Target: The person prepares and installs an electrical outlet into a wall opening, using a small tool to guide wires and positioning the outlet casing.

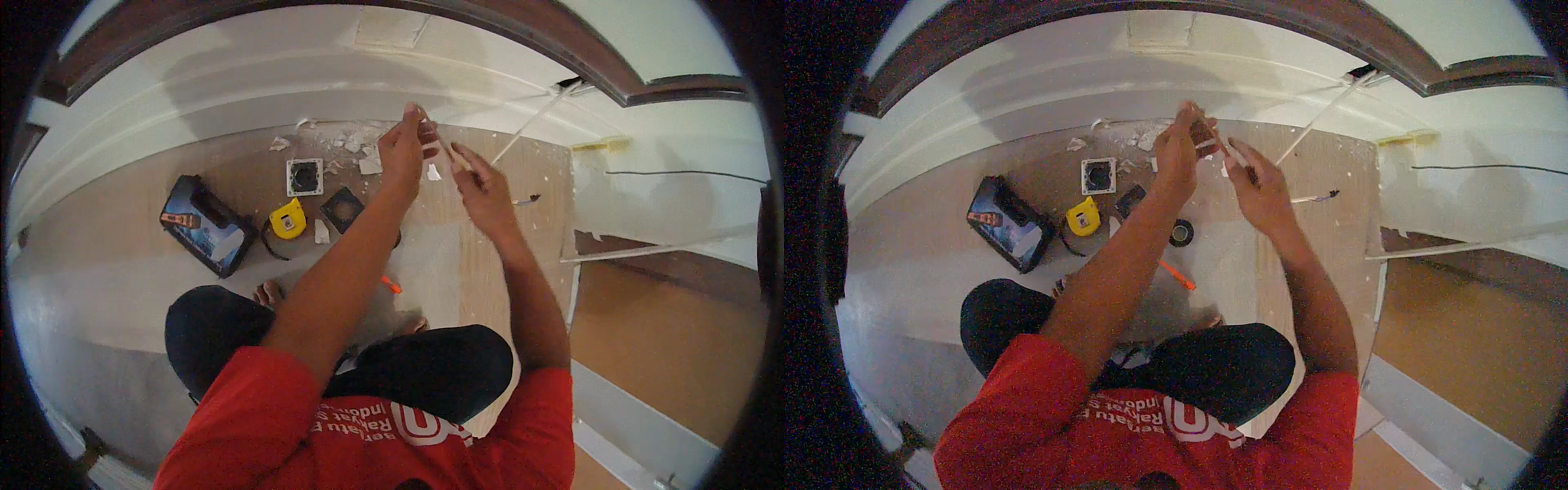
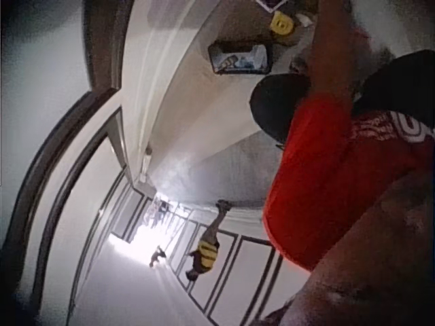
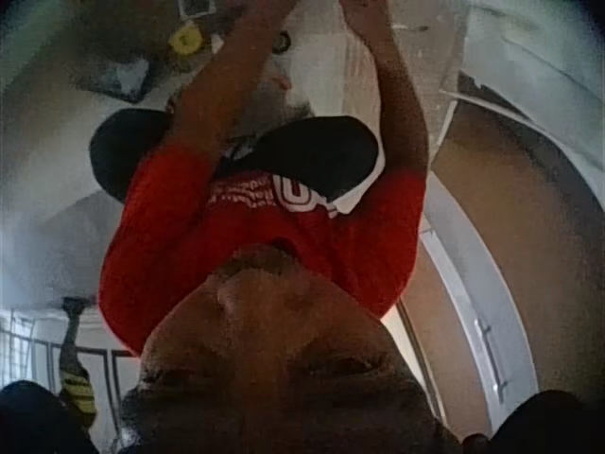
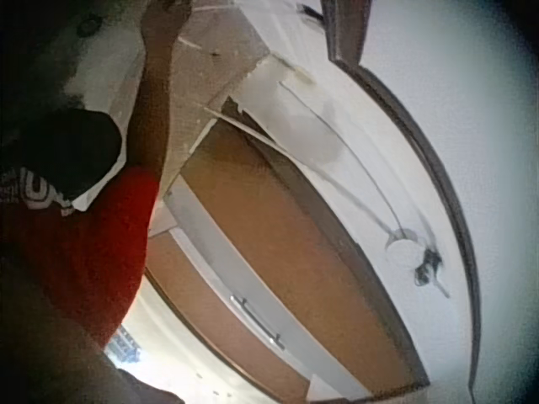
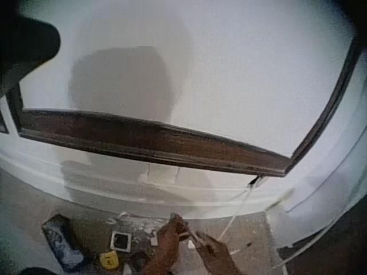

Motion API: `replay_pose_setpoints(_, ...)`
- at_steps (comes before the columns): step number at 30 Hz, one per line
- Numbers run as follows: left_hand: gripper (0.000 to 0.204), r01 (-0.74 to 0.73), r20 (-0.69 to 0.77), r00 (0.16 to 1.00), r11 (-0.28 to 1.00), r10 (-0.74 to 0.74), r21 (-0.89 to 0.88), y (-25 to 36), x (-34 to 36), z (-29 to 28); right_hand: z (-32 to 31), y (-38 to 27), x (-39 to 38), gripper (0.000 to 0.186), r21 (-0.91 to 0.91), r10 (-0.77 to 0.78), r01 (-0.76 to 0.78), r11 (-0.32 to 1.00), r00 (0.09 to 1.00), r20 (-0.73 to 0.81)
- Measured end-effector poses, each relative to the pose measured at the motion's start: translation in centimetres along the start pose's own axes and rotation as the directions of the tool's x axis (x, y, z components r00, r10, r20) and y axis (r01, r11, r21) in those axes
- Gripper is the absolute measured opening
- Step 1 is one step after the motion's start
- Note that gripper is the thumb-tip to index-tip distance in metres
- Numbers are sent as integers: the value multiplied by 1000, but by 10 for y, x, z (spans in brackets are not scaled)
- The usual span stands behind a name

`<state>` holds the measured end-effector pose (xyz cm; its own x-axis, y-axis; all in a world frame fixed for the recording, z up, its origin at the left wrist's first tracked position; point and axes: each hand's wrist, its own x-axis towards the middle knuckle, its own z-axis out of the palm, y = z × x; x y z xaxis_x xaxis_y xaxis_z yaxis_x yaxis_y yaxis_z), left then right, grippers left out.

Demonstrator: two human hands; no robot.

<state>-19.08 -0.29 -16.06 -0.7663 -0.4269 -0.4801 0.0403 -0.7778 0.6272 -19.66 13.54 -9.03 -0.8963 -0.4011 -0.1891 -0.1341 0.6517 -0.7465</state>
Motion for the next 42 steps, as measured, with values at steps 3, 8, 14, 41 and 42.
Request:
replay_pose_setpoints(3,41,9,81,997,980,7,-201,25,0,31,-20,-39,21,31,-34,-40,40,999,999,9)
replay_pose_setpoints(8,32,-149,119,977,968,176,-202,61,2,48,-15,-107,36,29,35,246,-245,969,969,-21)
replay_pose_setpoints(14,22,-271,61,958,952,282,-145,86,22,40,9,-132,62,25,231,173,-162,959,985,-28)
replay_pose_setpoints(41,21,-501,50,857,852,513,-154,104,29,53,10,-126,99,29,-519,-504,377,767,855,-125)
replay_pose_setpoints(42,20,-494,54,860,854,508,-165,106,28,55,9,-121,103,29,-548,-546,400,735,828,-128)
